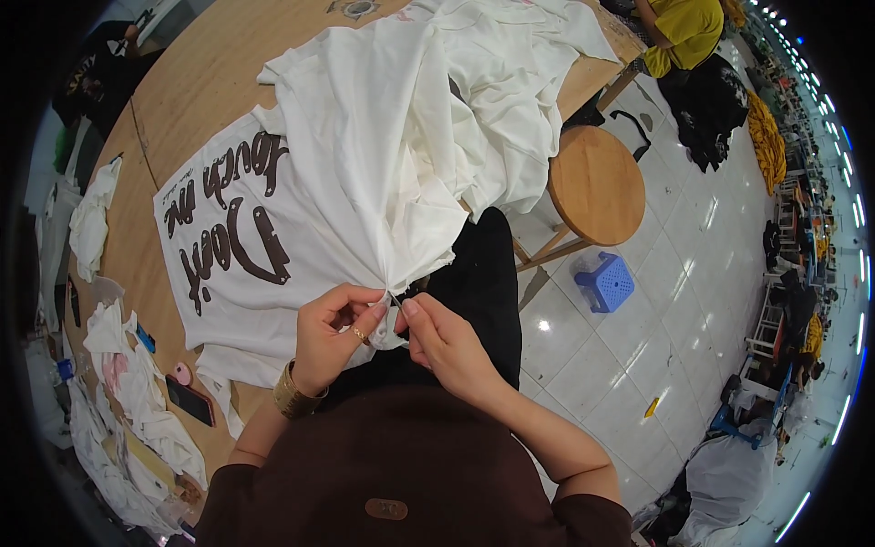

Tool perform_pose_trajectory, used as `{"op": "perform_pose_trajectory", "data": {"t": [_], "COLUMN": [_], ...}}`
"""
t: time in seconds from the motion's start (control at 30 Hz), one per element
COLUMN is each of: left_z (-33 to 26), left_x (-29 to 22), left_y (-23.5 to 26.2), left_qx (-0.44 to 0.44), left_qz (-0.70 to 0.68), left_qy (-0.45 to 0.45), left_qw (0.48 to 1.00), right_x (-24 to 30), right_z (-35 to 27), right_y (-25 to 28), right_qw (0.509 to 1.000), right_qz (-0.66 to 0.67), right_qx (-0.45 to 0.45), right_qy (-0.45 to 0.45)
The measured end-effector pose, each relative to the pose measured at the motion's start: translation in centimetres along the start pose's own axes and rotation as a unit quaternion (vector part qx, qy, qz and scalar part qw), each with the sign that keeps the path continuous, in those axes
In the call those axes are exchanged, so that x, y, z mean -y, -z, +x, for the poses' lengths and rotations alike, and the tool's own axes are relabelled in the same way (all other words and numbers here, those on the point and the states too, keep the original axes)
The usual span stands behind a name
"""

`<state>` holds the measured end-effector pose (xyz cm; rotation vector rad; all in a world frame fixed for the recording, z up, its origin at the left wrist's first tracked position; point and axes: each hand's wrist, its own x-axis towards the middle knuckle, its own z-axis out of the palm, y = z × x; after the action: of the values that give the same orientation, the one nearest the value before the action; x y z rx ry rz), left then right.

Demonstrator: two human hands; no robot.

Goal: Trimming loose threads from a white printed t-shirt using thread nippers.

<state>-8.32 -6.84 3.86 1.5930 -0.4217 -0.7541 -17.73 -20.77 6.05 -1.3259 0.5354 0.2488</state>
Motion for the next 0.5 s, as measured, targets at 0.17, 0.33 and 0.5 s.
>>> {"op": "perform_pose_trajectory", "data": {"t": [0.17, 0.33, 0.5], "left_z": [0.06, 0.13, 0.13], "left_x": [-0.11, -0.05, 0.10], "left_y": [-0.01, -0.10, -0.10], "left_qx": [-0.003, -0.009, -0.007], "left_qz": [0.018, 0.042, 0.036], "left_qy": [-0.015, -0.043, -0.022], "left_qw": [1.000, 0.998, 0.999], "right_x": [-0.05, -0.16, -0.41], "right_z": [0.15, 0.23, 0.16], "right_y": [-0.14, -0.18, -0.13], "right_qw": [1.000, 0.999, 0.997], "right_qz": [0.009, 0.015, 0.056], "right_qx": [-0.015, -0.022, -0.015], "right_qy": [-0.010, -0.022, -0.041]}}
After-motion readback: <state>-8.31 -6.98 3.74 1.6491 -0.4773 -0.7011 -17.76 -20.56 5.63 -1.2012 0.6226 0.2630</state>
